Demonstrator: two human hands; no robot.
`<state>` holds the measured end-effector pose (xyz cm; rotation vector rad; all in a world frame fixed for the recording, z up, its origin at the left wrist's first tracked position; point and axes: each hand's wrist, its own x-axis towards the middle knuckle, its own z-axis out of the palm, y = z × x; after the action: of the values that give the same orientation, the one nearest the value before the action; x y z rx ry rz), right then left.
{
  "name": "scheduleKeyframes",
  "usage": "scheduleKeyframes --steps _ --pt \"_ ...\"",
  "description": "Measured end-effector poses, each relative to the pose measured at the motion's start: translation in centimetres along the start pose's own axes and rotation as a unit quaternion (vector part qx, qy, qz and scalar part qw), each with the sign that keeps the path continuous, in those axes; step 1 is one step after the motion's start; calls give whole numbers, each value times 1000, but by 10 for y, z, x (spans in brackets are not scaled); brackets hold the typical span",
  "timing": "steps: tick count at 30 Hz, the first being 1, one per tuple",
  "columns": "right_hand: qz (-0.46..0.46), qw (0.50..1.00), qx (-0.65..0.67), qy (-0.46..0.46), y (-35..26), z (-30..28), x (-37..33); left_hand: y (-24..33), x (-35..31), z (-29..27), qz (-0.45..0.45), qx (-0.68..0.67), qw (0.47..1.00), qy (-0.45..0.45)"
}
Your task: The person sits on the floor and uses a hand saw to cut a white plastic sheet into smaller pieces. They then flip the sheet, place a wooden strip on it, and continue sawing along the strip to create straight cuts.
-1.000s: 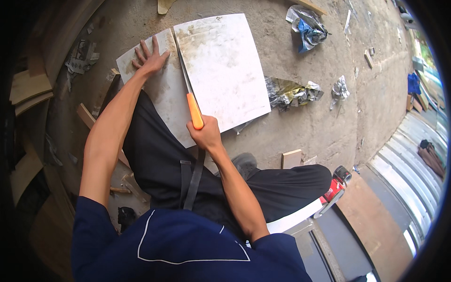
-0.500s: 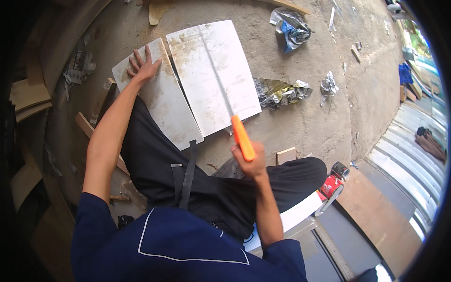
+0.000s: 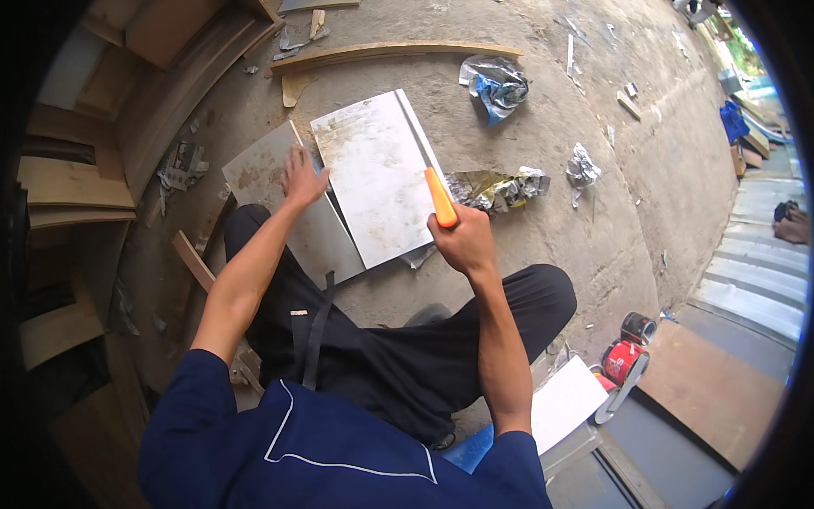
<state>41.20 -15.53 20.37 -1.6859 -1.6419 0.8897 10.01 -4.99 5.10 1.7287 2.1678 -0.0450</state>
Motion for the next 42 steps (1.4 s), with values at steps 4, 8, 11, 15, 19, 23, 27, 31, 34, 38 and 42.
scheduleKeyframes --steps 4,8,11,15,19,23,27,31,34,38,42 --pt "-6 1000 -6 -1 -4 -14 -3 25 -24 41 86 -40 993 -66" --pt "-21 999 -24 17 -11 -18 -12 49 -18 68 -66 -141 976 -153" --pt "-17 998 -43 32 -16 -23 -18 77 -18 76 -168 -146 974 -43" --pt "-9 998 -40 39 -27 -31 -29 101 14 67 -254 -102 960 -58" --pt "3 1000 -12 20 -49 -58 -48 93 56 77 -288 -64 955 -22" --pt "10 999 -33 1 -48 -88 -41 88 98 108 -347 -104 932 -38" --pt "-18 995 -92 -39 -48 -86 -11 10 148 115 -417 -156 894 47" --pt "3 991 -130 -21 -11 -86 -3 52 123 112 -233 -266 923 -153" --pt "25 989 -144 -15 -8 -90 -6 106 91 102 -310 -202 925 -85" --pt "45 988 -149 -13 -17 -98 -25 103 81 93 -326 -151 928 -102" --pt "53 984 -167 -15 -17 -105 -38 95 80 91 -337 -136 927 -90"
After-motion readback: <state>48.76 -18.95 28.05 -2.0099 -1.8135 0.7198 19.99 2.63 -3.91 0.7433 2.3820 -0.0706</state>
